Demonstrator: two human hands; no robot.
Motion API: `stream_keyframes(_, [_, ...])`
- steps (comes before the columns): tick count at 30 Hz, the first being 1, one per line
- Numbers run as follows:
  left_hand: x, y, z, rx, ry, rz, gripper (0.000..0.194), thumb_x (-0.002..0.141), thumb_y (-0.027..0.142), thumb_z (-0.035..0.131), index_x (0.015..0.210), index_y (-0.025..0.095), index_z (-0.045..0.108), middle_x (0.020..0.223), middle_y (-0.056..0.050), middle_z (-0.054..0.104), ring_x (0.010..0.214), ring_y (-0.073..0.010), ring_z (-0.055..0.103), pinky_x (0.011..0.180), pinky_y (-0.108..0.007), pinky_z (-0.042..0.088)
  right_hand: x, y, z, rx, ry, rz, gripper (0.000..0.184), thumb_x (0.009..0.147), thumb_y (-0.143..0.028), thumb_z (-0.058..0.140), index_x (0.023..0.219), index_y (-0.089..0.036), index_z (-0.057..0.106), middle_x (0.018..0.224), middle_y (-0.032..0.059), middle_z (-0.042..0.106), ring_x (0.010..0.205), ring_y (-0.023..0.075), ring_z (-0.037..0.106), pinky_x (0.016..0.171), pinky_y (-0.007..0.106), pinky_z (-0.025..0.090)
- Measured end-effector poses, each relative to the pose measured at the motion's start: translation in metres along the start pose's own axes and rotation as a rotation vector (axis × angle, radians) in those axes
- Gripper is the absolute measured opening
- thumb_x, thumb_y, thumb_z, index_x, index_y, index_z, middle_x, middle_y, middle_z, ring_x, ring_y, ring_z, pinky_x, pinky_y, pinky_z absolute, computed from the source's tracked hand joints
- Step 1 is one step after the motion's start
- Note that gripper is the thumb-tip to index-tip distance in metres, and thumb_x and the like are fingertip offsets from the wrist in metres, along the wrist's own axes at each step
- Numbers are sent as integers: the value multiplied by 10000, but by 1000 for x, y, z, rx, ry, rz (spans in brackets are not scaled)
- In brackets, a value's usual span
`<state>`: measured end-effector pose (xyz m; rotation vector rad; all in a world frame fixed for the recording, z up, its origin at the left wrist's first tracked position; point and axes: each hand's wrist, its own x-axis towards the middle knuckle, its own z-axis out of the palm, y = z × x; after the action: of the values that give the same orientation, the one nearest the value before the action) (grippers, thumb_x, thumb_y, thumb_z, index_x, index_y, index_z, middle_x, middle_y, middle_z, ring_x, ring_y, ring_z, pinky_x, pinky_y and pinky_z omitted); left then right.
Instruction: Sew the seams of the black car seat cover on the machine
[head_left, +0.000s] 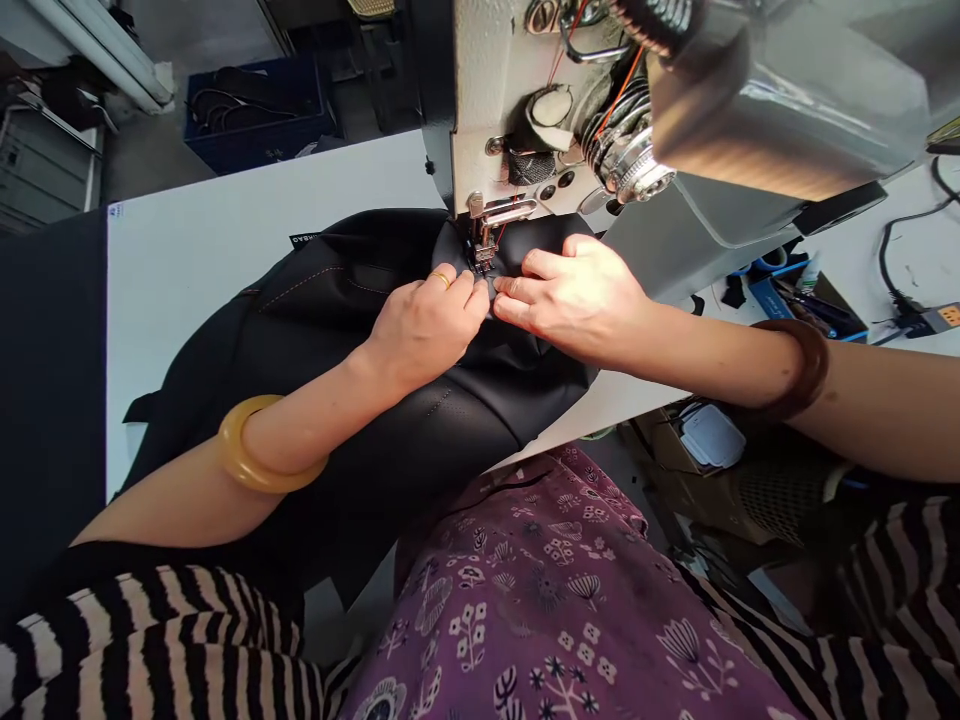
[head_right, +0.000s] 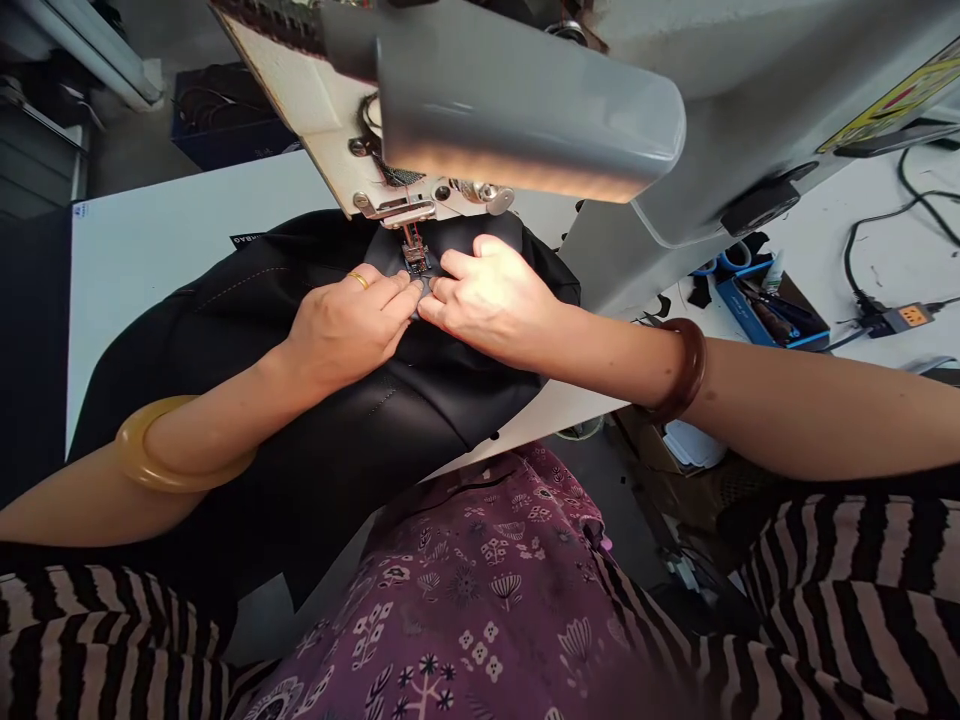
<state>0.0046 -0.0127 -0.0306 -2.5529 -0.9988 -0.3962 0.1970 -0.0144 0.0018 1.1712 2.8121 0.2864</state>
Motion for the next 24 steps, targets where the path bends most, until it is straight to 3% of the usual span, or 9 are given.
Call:
stream_keyframes(6, [3, 6, -1, 26, -42, -56, 346, 960, 118, 357, 979, 95, 701, 910, -142, 723, 857, -233, 650, 568, -296, 404, 2, 6, 0, -31, 11, -26, 272, 944, -326, 391, 972, -243, 648, 961, 38, 709, 961, 216, 533, 805, 356, 376])
stream_keyframes(10, [7, 10, -5, 97, -102, -42, 365, 945, 95, 339, 993, 90, 701, 930, -147, 726, 858, -242, 659, 553, -302, 410, 4, 11, 0, -30, 29, -51, 268, 953, -259, 382, 921, -233, 647, 947, 26, 709, 922, 197, 526, 792, 345, 365])
stream_keyframes(15, [16, 17, -12, 46, -265, -101, 454, 977, 122, 237, 1063, 80, 681, 991, -173, 715, 934, -261, 664, 607, -328, 480, 6, 14, -5, -142, -34, -112, 381, 961, -106, 256, 940, -185, 628, 1065, 45, 695, 946, 193, 510, 743, 355, 308])
stream_keyframes(18, [5, -11, -20, -72, -288, -28, 411, 978, 165, 290, 1189, 91, 634, 1197, -159, 673, 1129, -247, 618, 879, -361, 536, 5, 13, -7, -184, -75, -128, 429, 958, -76, 212, 999, -161, 630, 1123, 64, 674, 960, 189, 499, 751, 366, 289])
stream_keyframes(20, [-16, -48, -26, -102, -248, -58, 414, 965, 182, 341, 1295, 86, 572, 1406, -161, 550, 1327, -254, 491, 1118, -405, 406, 5, 11, -8, -187, -90, -122, 413, 951, -81, 231, 1023, -160, 629, 1120, 68, 673, 955, 187, 497, 758, 369, 291])
stream_keyframes(21, [-29, -69, -28, -79, -215, -161, 435, 936, 184, 376, 1309, 47, 553, 1436, -199, 509, 1351, -303, 458, 1137, -473, 366, 5, 11, -7, -186, -100, -114, 400, 943, -81, 245, 1022, -164, 628, 1097, 66, 678, 950, 189, 498, 757, 370, 293])
stream_keyframes(22, [-44, -89, -31, -39, -261, -307, 459, 913, 189, 393, 1314, 27, 546, 1408, -226, 528, 1295, -338, 501, 1083, -520, 399, 5, 10, -6, -178, -104, -102, 386, 932, -79, 262, 1017, -172, 627, 1061, 62, 685, 945, 193, 502, 756, 370, 297])
stream_keyframes(24, [-70, -119, -36, -127, -562, -433, 461, 914, 334, 437, 1275, 101, 604, 1219, -157, 684, 1050, -319, 640, 859, -448, 524, 6, 10, -4, -129, -78, -64, 348, 910, -92, 309, 1023, -188, 624, 975, 54, 687, 938, 197, 509, 761, 365, 305])
